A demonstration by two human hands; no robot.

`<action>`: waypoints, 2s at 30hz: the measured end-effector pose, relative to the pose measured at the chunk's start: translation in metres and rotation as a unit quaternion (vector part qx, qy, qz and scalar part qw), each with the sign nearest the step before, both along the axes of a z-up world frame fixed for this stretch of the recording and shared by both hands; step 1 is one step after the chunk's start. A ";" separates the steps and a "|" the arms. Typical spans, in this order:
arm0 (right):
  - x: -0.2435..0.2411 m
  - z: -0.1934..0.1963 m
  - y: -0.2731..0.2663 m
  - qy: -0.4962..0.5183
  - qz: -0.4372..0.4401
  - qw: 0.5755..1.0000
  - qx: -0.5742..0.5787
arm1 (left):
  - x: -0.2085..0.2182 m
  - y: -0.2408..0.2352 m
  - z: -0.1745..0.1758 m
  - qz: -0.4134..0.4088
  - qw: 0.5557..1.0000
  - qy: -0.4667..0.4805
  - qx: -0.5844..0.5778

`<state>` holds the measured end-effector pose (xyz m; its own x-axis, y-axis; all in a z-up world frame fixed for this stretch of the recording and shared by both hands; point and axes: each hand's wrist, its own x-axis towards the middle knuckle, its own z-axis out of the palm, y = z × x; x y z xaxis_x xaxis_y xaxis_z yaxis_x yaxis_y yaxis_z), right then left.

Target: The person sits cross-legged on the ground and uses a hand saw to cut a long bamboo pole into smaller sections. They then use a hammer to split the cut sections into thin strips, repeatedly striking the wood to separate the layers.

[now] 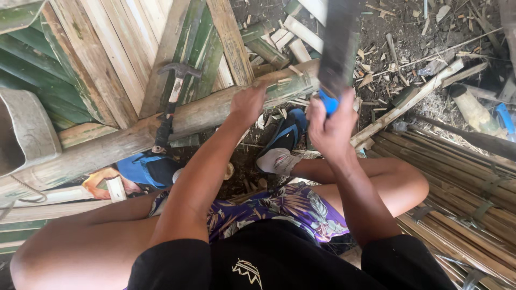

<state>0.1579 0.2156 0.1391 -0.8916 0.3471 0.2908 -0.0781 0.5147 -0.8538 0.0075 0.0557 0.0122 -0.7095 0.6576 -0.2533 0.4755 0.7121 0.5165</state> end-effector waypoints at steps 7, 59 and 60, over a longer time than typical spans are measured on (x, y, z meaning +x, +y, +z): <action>-0.016 -0.119 0.001 -0.353 0.012 0.912 0.206 | -0.003 0.002 -0.016 -0.013 1.000 0.003 0.028; -0.087 -0.092 0.011 -0.296 -0.003 0.889 0.350 | -0.062 -0.083 -0.025 0.124 0.992 -0.012 0.003; -0.094 -0.090 0.005 -0.259 0.010 0.861 0.437 | -0.059 -0.087 -0.029 0.117 0.993 0.009 0.005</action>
